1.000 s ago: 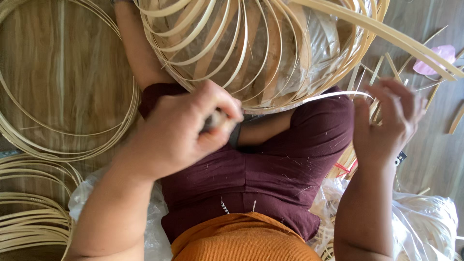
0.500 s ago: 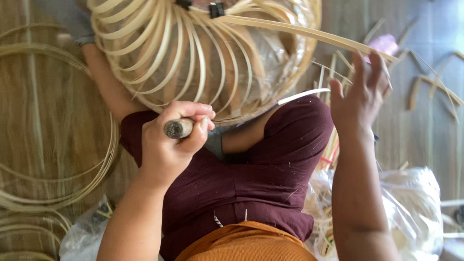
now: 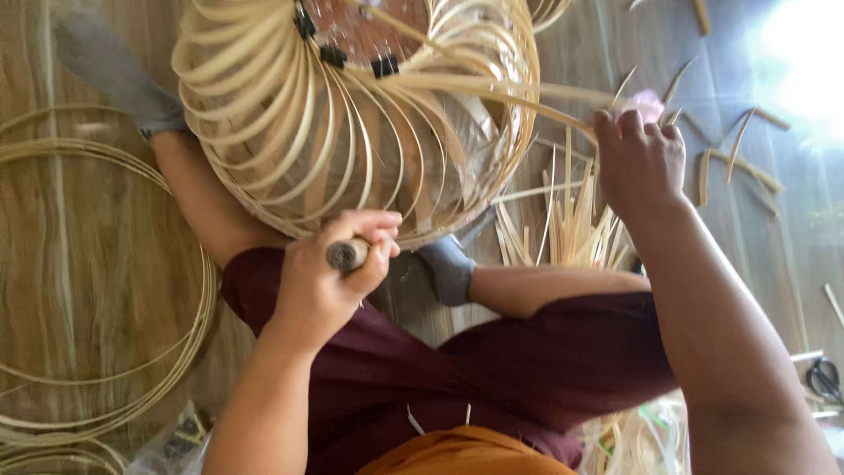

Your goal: The person is assembling a spherical bamboo structure by applying glue from a bottle to the rim and attaching thin curved slats one at a time. They use small binder clips to secure parts of the structure while pressing the slats into place by hand.

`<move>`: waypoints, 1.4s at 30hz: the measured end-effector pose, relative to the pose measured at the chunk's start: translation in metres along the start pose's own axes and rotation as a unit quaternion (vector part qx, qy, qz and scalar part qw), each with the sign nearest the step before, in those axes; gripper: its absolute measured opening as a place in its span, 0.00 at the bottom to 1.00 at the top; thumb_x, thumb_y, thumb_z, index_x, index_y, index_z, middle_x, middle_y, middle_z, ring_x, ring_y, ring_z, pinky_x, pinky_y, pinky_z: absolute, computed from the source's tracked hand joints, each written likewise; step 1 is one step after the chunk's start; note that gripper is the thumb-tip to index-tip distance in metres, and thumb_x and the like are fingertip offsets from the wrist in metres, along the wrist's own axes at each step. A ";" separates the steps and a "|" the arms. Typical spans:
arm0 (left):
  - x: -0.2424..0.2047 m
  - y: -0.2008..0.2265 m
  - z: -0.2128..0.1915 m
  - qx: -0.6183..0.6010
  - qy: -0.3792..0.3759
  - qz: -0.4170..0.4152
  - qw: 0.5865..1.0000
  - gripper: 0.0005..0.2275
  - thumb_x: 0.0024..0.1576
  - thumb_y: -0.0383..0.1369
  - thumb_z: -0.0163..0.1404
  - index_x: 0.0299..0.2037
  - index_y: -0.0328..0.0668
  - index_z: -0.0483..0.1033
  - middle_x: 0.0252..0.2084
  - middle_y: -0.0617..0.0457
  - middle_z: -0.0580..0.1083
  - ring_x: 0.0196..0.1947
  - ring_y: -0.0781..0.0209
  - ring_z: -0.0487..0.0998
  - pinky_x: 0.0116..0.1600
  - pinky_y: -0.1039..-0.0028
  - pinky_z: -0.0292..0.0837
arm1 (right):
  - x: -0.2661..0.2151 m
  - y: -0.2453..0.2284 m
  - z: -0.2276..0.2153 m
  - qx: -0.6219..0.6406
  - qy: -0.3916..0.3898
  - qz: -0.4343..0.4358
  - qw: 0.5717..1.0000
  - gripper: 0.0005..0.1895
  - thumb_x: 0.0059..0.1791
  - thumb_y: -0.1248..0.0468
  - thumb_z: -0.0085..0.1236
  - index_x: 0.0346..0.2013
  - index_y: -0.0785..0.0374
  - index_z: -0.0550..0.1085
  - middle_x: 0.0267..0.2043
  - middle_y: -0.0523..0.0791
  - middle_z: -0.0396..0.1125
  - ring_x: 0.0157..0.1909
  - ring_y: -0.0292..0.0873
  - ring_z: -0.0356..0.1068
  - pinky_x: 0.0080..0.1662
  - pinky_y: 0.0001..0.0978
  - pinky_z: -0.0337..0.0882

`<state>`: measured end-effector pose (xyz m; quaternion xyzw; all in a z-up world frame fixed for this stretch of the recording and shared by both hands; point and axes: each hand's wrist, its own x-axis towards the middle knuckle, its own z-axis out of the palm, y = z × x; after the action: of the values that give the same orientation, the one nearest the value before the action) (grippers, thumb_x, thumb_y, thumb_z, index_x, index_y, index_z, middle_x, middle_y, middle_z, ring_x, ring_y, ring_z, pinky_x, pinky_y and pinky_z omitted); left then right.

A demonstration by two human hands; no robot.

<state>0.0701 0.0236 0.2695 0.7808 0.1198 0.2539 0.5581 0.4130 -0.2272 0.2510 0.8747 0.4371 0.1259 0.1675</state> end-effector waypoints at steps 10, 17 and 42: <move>0.006 -0.002 0.003 -0.015 -0.034 -0.012 0.999 0.08 0.61 0.31 0.51 0.48 0.41 0.77 0.35 0.56 0.80 0.37 0.66 0.85 0.42 0.77 0.84 | -0.020 -0.007 -0.039 0.231 -0.195 0.029 0.953 0.23 0.56 0.61 0.46 0.65 0.40 0.66 0.56 0.45 0.72 0.47 0.51 0.77 0.49 0.44 0.76; 0.007 0.004 -0.001 -0.030 -0.031 -0.016 0.999 0.09 0.59 0.29 0.53 0.49 0.42 0.78 0.35 0.54 0.80 0.37 0.65 0.86 0.43 0.75 0.82 | -0.049 -0.013 -0.050 0.488 -0.238 -0.174 0.821 0.22 0.43 0.65 0.60 0.53 0.60 0.77 0.57 0.47 0.75 0.59 0.51 0.74 0.59 0.40 0.67; -0.002 -0.023 0.037 -0.156 0.156 -0.014 0.975 0.08 0.64 0.20 0.49 0.51 0.34 0.77 0.35 0.53 0.76 0.34 0.69 0.78 0.44 0.77 0.79 | -0.033 -0.181 -0.001 0.302 0.264 -0.218 0.890 0.07 0.49 0.61 0.64 0.42 0.49 0.78 0.37 0.37 0.69 0.45 0.36 0.70 0.57 0.41 0.49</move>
<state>0.0905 0.0005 0.2388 0.6334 0.1755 0.3804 0.6506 0.2625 -0.1525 0.1766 0.6999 0.6621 0.1749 -0.2029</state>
